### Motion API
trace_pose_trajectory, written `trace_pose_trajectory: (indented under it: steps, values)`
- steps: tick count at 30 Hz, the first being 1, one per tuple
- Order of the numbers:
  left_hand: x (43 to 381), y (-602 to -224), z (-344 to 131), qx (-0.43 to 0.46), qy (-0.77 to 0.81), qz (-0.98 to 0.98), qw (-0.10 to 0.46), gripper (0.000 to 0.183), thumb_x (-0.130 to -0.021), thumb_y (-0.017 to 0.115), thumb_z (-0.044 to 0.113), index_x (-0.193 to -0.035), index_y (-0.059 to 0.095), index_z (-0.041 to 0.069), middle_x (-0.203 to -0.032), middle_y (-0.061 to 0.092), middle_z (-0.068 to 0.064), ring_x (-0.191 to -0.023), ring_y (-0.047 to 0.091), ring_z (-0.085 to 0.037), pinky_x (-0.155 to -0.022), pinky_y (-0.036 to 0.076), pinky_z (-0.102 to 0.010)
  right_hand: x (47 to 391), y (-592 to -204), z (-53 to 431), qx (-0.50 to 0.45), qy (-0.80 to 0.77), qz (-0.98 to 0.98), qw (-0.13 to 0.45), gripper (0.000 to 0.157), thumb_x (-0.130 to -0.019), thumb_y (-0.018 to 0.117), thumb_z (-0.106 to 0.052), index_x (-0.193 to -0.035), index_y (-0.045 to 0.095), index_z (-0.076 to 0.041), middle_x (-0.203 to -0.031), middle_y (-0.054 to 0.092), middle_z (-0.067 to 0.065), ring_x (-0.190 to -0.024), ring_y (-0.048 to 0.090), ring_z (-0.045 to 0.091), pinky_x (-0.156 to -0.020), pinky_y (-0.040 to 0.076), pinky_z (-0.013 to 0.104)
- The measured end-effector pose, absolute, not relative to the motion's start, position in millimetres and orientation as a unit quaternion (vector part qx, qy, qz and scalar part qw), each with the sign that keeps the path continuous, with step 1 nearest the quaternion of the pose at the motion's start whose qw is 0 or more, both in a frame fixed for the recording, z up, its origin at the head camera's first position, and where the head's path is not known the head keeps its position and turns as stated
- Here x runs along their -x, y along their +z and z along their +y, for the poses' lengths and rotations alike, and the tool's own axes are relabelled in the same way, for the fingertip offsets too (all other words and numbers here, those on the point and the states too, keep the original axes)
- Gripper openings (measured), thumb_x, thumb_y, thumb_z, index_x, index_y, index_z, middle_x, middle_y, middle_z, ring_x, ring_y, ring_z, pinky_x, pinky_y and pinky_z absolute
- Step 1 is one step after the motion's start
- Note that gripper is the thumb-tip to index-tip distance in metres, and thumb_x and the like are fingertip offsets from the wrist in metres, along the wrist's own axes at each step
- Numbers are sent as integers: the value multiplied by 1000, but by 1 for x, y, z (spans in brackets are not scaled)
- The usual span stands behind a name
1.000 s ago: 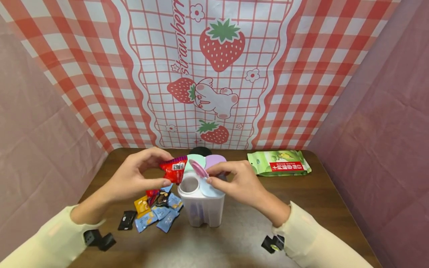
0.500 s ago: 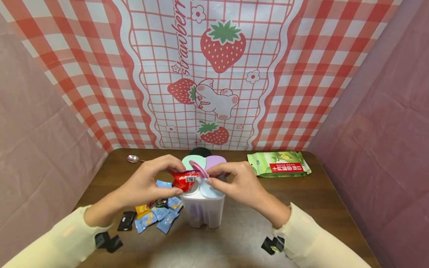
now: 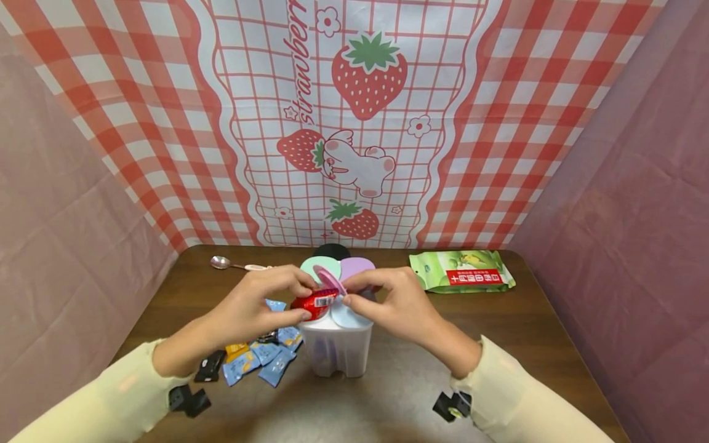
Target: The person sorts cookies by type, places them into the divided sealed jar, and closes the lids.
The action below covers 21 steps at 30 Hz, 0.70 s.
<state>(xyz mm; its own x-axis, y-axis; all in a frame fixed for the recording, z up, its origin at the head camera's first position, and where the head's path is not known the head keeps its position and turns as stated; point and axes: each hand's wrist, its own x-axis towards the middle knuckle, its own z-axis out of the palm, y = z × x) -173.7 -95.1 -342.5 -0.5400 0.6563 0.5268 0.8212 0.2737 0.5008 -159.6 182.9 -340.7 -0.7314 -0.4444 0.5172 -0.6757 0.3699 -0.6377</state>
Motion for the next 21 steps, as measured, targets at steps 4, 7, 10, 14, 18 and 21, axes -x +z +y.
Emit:
trace_pose_trajectory:
  steps: [4, 7, 10, 14, 18, 21]
  values:
    - [174, -341, -95, 471, -355, -799, 120, 11, -86, 84, 16, -92, 75, 18, -107, 73, 9, -102, 64, -7, -87, 55, -28, 160, -340, 182, -342, 444, -818, 129, 16, -87, 82, -11, -102, 81, -18, -93, 78, -8, -80, 71, 7, -71, 59, 31]
    - [174, -340, -96, 475, -339, -804, 116, 7, -87, 84, 18, -91, 78, 18, -108, 74, 11, -104, 62, -6, -87, 54, -27, 160, -341, 182, -344, 445, -817, 127, 16, -88, 81, -12, -103, 80, -18, -94, 78, -8, -79, 70, 7, -71, 59, 31]
    - [174, -338, -98, 485, -316, -807, 117, 7, -88, 83, 21, -93, 79, 18, -111, 71, 9, -104, 60, -7, -86, 53, -27, 160, -341, 182, -344, 446, -817, 124, 16, -88, 82, -12, -102, 80, -19, -93, 78, -9, -79, 70, 7, -71, 59, 30]
    - [173, -333, -102, 491, -276, -815, 132, 14, -88, 84, 24, -100, 82, 18, -103, 65, 7, -94, 55, -6, -78, 51, -24, 160, -342, 182, -344, 446, -817, 123, 16, -87, 82, -12, -101, 80, -20, -93, 77, -11, -79, 70, 7, -71, 59, 29]
    - [171, -331, -106, 493, -271, -818, 122, 22, -88, 83, 20, -110, 81, 17, -97, 68, 9, -85, 55, -4, -72, 49, -21, 161, -342, 183, -344, 446, -817, 125, 17, -86, 83, -12, -102, 80, -20, -93, 77, -11, -79, 70, 7, -71, 59, 29]
    - [170, -330, -106, 495, -268, -818, 117, 26, -89, 82, 21, -115, 80, 16, -100, 71, 9, -86, 59, -5, -73, 51, -21, 162, -343, 184, -344, 447, -816, 126, 18, -86, 83, -12, -102, 80, -20, -93, 77, -11, -80, 71, 7, -71, 59, 30]
